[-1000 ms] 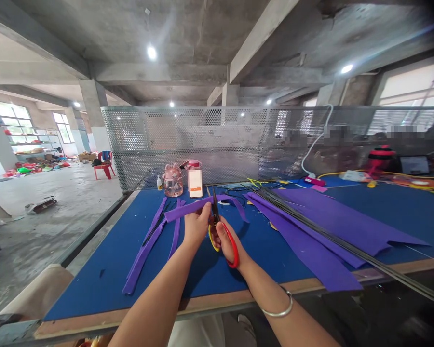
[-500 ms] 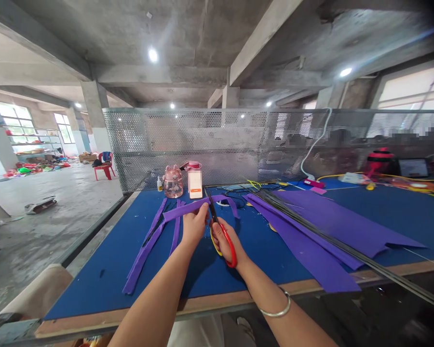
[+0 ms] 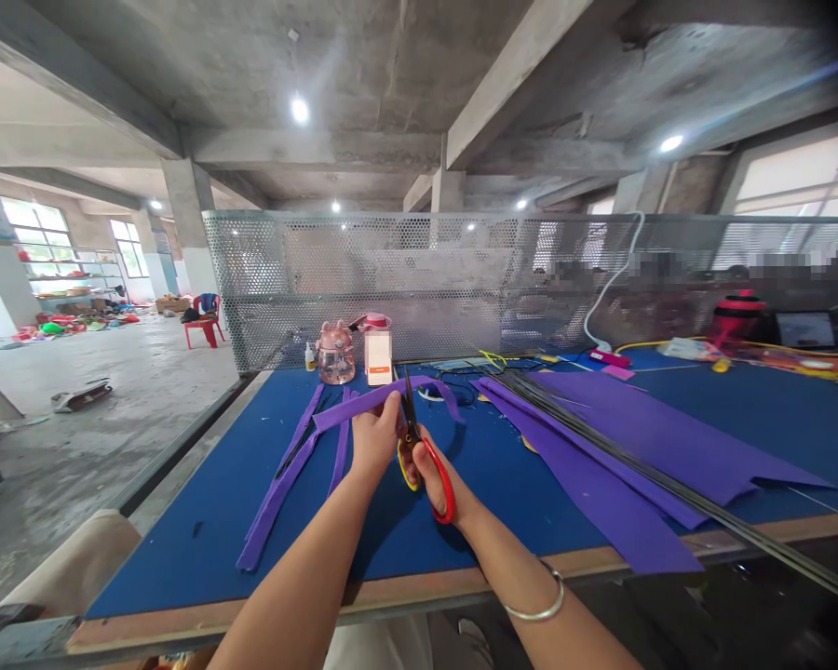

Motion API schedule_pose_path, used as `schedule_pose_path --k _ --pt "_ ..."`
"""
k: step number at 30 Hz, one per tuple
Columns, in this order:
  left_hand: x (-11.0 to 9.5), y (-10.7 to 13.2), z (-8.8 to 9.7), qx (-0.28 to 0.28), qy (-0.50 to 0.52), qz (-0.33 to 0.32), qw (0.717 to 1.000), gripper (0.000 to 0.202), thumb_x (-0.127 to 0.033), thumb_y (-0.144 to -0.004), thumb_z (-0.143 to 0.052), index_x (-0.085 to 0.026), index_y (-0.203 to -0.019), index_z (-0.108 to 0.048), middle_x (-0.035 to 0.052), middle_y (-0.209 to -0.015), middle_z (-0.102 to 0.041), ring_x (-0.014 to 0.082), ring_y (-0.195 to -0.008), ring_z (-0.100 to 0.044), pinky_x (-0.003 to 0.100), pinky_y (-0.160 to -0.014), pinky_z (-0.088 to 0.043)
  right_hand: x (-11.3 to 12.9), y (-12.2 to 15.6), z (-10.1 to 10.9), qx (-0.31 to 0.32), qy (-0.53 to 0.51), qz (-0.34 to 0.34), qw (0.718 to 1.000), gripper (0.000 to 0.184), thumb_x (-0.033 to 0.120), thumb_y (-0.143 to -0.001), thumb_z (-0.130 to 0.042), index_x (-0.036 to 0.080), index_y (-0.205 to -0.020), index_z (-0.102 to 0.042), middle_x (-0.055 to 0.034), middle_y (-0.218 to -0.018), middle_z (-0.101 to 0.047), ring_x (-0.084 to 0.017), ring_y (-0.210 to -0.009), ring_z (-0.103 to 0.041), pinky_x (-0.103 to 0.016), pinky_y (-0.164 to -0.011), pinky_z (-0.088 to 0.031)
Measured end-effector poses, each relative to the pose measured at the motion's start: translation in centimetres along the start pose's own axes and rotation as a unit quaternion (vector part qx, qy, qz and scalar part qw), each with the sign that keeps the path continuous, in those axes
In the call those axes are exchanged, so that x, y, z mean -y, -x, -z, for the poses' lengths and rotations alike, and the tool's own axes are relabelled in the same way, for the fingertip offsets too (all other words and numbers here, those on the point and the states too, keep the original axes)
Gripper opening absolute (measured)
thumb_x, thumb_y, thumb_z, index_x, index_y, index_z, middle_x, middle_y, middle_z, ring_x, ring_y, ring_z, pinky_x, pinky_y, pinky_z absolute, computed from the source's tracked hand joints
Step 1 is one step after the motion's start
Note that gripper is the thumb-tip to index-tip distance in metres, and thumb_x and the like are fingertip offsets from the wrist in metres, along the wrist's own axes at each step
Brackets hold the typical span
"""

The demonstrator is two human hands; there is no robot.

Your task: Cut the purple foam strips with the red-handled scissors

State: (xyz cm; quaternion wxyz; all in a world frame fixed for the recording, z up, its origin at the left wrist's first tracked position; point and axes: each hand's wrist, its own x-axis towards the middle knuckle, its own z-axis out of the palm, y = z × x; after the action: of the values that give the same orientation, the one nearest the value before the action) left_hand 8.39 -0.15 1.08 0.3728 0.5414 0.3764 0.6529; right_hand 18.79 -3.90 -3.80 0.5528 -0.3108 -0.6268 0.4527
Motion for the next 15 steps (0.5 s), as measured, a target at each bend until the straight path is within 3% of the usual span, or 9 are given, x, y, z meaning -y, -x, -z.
schedule_pose_path --k 6,15 --pt "0.2 0.1 0.1 0.004 -0.014 -0.027 1.0 0.032 -0.044 -0.079 -0.065 -0.019 -0.06 -0.061 0.0009 -0.055 -0.058 0.0166 -0.06 -0.057 0.026 -0.057 -0.043 0.0 0.0 0.4 -0.021 0.02 0.002 1.0 0.068 0.081 -0.08 -0.049 0.021 -0.113 -0.052 0.0054 -0.07 -0.037 -0.01 -0.053 -0.031 -0.023 -0.047 -0.03" --pt "-0.8 0.4 -0.1 0.027 -0.008 -0.013 1.0 0.038 -0.048 -0.081 -0.061 -0.019 -0.057 -0.056 -0.0015 -0.052 -0.052 0.0122 -0.05 -0.047 0.025 -0.05 -0.039 0.5 -0.2 0.2 -0.054 0.013 -0.009 0.998 0.061 0.081 -0.079 -0.052 0.021 -0.094 -0.052 0.0075 -0.062 -0.033 -0.009 -0.048 -0.03 -0.021 -0.042 -0.026"
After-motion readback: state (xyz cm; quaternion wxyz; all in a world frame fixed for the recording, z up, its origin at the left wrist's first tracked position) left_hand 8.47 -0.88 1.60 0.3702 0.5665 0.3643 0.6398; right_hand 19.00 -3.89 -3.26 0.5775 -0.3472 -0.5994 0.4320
